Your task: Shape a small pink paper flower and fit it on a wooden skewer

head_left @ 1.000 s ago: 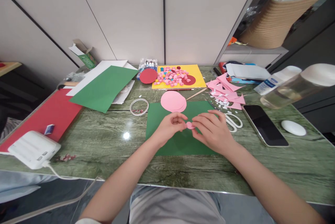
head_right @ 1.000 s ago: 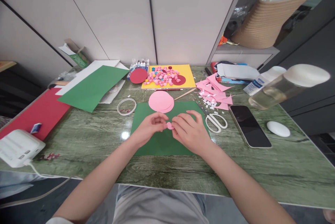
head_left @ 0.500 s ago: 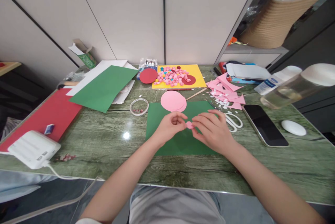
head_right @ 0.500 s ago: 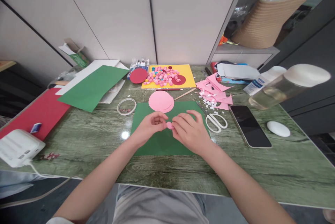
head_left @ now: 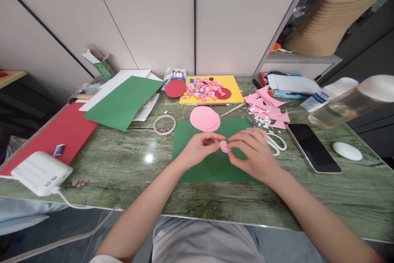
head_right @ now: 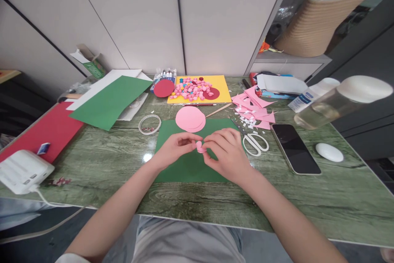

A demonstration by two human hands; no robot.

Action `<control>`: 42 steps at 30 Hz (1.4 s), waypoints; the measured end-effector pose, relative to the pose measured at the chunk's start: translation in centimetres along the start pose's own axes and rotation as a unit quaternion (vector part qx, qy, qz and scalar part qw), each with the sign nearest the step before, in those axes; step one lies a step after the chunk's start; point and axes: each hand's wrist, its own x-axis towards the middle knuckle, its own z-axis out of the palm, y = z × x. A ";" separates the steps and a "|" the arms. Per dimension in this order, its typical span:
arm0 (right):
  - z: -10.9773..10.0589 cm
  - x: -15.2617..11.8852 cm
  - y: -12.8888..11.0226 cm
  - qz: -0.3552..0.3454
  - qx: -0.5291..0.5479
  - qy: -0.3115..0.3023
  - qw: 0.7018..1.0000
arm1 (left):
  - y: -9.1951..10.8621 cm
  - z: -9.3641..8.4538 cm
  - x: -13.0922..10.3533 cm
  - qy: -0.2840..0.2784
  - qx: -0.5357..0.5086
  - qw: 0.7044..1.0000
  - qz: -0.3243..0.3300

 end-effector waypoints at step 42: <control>-1.2 -0.2 -0.7 -0.114 -0.093 0.027 0.989 | 1.0 1.1 -0.7 -0.012 -0.057 0.998 -0.008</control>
